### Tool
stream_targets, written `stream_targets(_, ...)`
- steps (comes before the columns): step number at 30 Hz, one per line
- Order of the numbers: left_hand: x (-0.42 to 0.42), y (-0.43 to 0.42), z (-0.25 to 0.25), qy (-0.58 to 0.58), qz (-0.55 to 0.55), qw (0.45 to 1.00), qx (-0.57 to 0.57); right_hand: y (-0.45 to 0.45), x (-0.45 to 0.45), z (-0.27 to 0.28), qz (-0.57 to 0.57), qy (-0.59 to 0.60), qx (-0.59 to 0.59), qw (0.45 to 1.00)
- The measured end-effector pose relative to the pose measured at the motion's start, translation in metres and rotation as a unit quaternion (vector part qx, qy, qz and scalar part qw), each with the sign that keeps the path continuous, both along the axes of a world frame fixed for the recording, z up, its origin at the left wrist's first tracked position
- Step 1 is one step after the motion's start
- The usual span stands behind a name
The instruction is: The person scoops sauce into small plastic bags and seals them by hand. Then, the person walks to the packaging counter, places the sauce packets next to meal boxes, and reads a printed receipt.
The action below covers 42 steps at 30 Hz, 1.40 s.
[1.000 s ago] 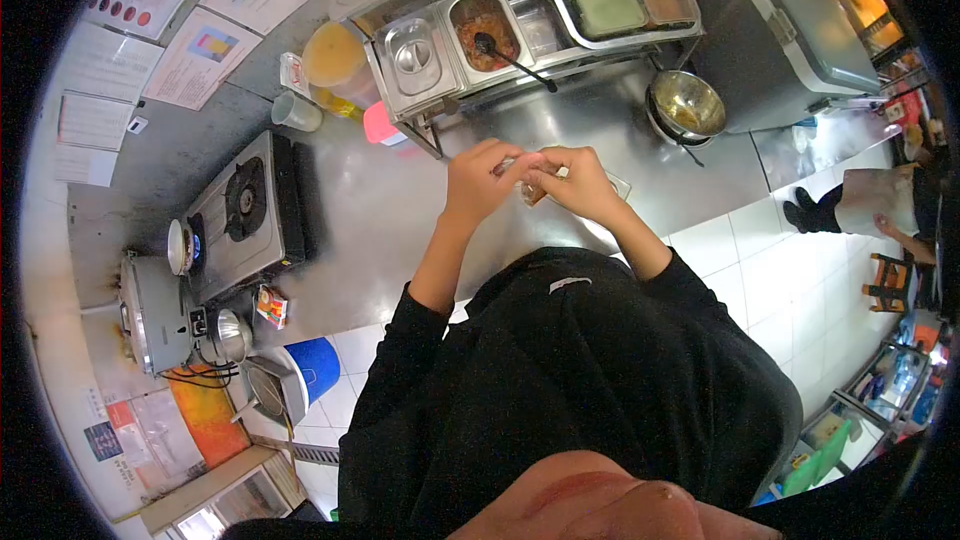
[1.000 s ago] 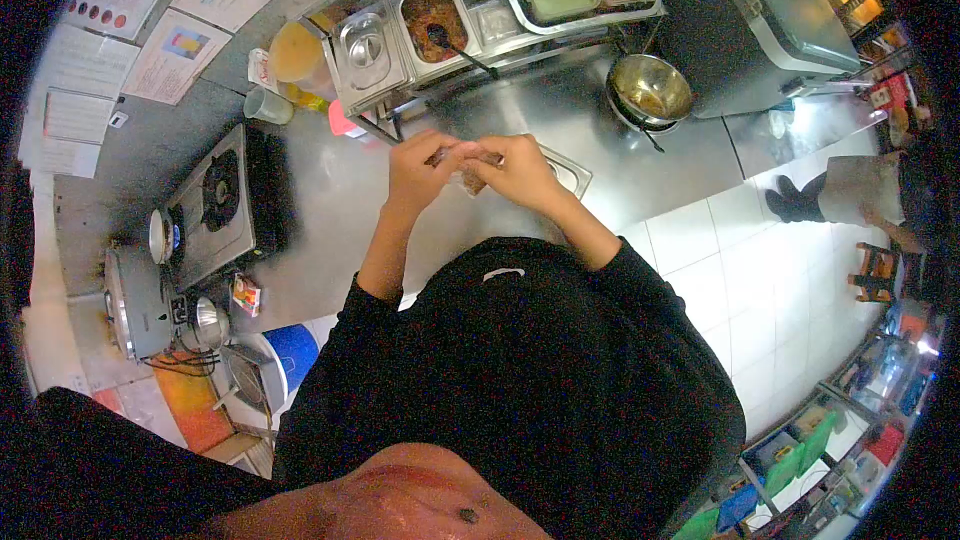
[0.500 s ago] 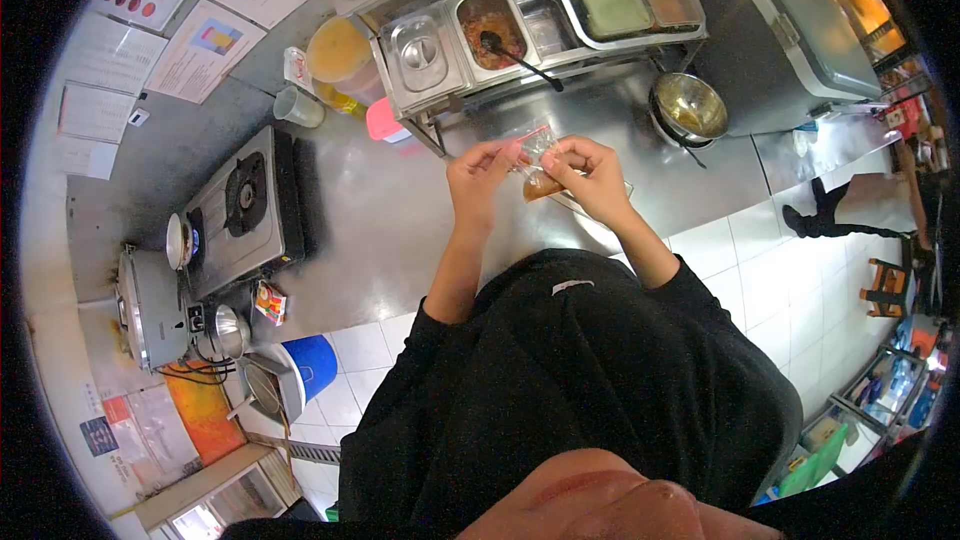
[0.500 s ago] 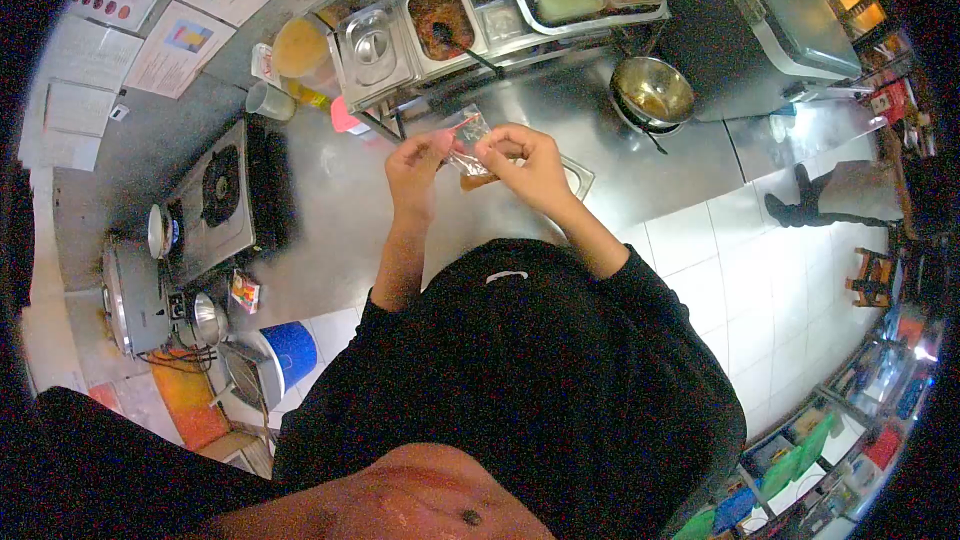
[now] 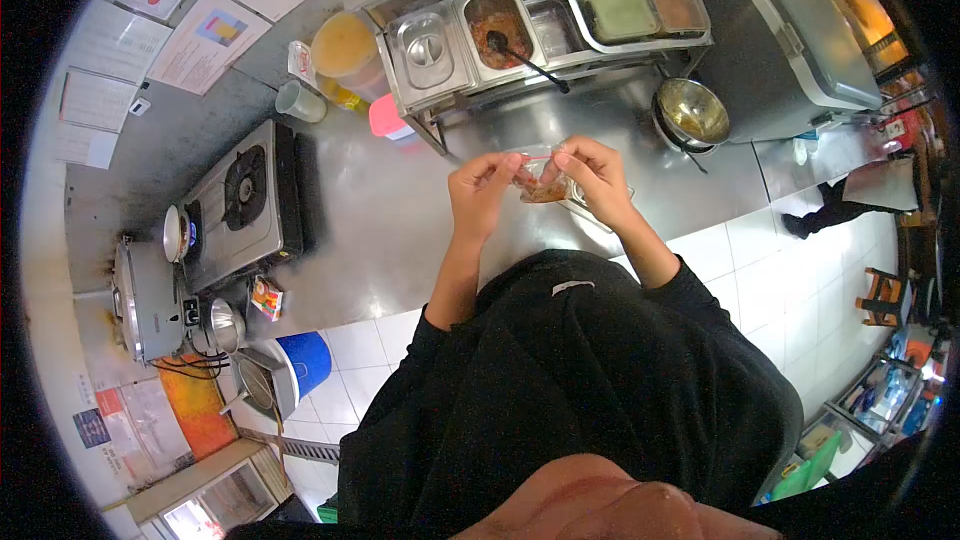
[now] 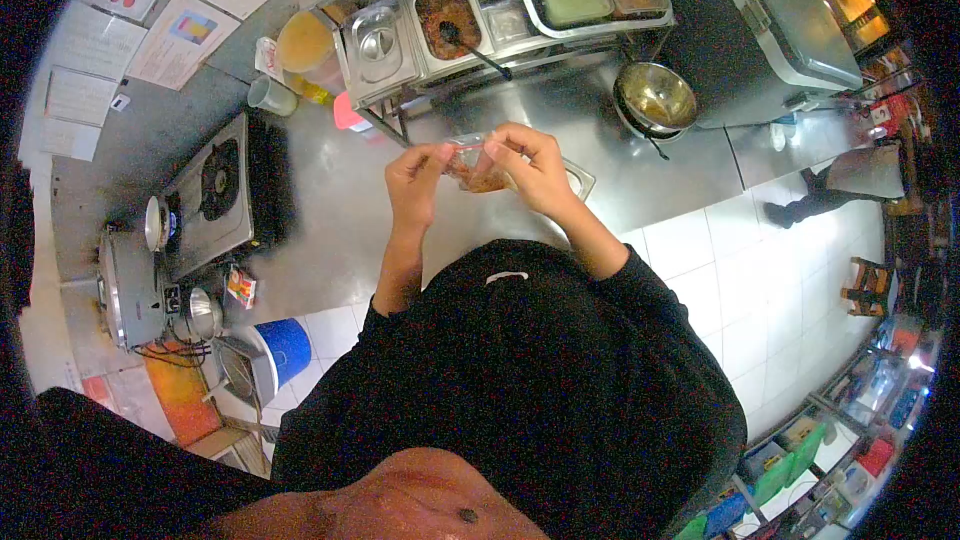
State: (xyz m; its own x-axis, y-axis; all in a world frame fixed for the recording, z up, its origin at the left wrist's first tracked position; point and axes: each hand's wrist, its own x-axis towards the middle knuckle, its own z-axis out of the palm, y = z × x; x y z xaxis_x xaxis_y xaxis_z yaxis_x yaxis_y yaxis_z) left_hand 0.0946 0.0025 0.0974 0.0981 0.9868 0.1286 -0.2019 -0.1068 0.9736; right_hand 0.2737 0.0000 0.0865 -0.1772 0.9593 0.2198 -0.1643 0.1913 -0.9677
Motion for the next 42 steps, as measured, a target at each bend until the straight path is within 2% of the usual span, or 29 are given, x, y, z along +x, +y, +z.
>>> stream_targets(2,0.0,-0.003,0.002,0.02,-0.002,1.0,0.008,-0.001,0.0,0.004,0.002,-0.007,0.009,1.0)
stream_targets(4,-0.001,-0.004,0.002,0.047,0.011,0.998,0.032,-0.003,0.0,0.018,-0.037,-0.106,0.063,0.992)
stream_targets(11,0.002,-0.007,-0.003,0.052,0.012,0.997,0.053,-0.001,0.001,0.013,-0.045,-0.092,0.047,0.994)
stream_targets(13,0.003,-0.008,-0.003,0.045,-0.018,0.999,0.02,-0.001,0.002,0.017,-0.017,-0.141,0.089,0.986)
stream_targets(17,0.004,-0.007,-0.009,0.048,-0.013,0.998,0.023,-0.002,0.0,0.017,-0.03,-0.137,0.081,0.987)
stream_targets(22,0.004,-0.009,-0.018,0.064,-0.023,0.996,0.062,-0.003,0.001,0.014,0.006,-0.135,0.074,0.988)
stream_targets(32,0.019,-0.016,-0.018,0.11,-0.019,0.994,0.022,-0.014,0.016,0.009,-0.028,-0.177,0.052,0.982)
stream_targets(37,0.037,-0.011,-0.028,0.053,-0.046,0.997,-0.025,-0.028,0.044,0.0,-0.092,-0.154,0.027,0.983)
stream_targets(42,0.073,-0.009,-0.035,-0.017,-0.098,0.995,-0.014,-0.047,0.077,0.001,-0.12,-0.116,-0.022,0.986)
